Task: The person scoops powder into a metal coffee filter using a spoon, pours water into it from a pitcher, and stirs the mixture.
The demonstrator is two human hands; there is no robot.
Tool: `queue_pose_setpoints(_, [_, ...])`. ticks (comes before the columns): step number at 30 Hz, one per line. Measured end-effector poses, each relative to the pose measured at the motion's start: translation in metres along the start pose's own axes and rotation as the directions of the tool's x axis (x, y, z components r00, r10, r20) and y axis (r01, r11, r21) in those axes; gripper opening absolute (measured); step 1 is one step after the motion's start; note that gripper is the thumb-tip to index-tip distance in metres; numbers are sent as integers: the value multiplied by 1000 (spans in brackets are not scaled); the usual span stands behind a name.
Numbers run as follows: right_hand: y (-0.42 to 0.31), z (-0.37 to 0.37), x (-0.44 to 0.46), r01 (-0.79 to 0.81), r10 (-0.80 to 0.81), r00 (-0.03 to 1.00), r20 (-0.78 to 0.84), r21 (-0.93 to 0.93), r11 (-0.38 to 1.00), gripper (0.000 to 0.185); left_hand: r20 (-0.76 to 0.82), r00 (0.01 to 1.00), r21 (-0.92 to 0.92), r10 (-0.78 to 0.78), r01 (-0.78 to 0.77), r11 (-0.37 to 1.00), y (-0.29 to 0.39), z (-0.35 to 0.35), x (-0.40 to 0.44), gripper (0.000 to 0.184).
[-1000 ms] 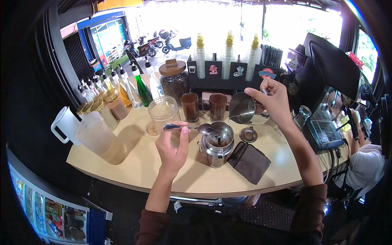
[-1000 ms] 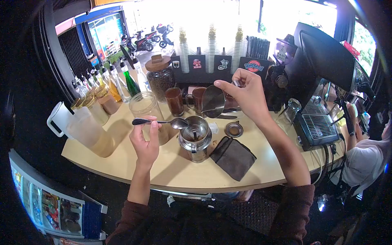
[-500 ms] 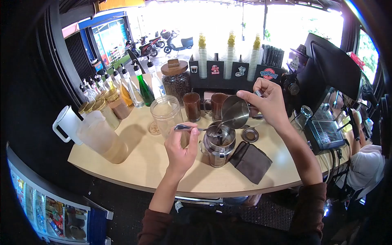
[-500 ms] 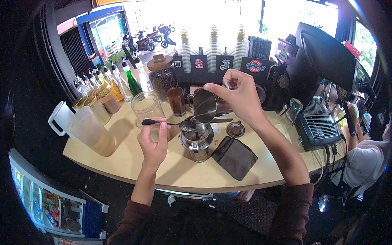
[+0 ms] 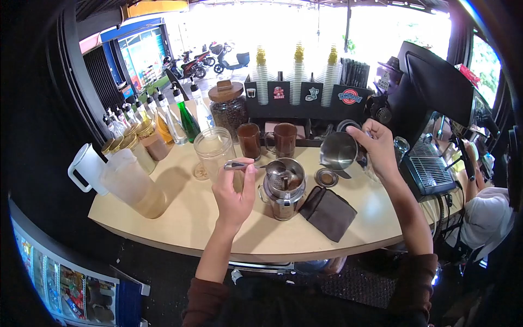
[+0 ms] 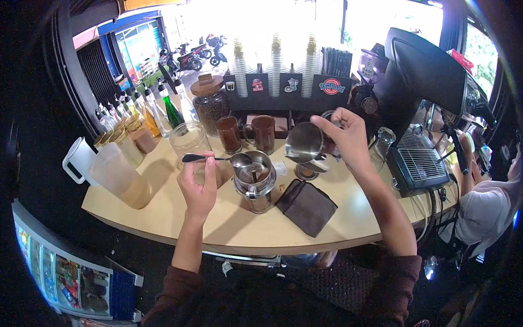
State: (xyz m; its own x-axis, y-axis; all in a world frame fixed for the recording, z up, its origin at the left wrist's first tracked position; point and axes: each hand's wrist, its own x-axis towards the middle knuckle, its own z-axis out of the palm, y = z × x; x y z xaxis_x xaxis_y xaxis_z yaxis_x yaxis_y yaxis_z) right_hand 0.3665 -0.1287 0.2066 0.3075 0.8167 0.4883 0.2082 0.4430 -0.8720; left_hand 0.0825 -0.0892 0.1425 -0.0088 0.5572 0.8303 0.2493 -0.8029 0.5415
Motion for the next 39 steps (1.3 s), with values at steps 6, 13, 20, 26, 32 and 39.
queue_pose_setpoints(6, [64, -60, -27, -149, 144, 977, -157, -22, 989, 36, 1, 999, 18, 32, -33, 999, 0, -1, -2, 9])
queue_pose_setpoints(13, [145, -112, -69, -232, 258, 924, -283, 122, 965, 37, 37, 999, 26, 10, -11, 1000, 2, 2, -4, 9])
queue_pose_setpoints(20, [170, -115, -95, -197, 327, 876, -355, 355, 914, 35, 66, 997, -8, -44, 45, 999, 6, 6, -6, 9])
queue_pose_setpoints(26, [172, -125, -94, -345, 310, 868, -388, -24, 938, 25, 122, 992, 80, 39, -49, 996, 8, 8, -7, 8])
queue_pose_setpoints(32, [60, -39, -81, 62, -40, 995, 93, -258, 964, 32, 212, 917, 167, 338, -375, 912, 27, 22, -3, 11])
queue_pose_setpoints(39, [7, 46, -72, 588, -489, 781, 387, -196, 784, 27, 356, 839, 218, 411, -503, 837, 40, 36, -10, 19])
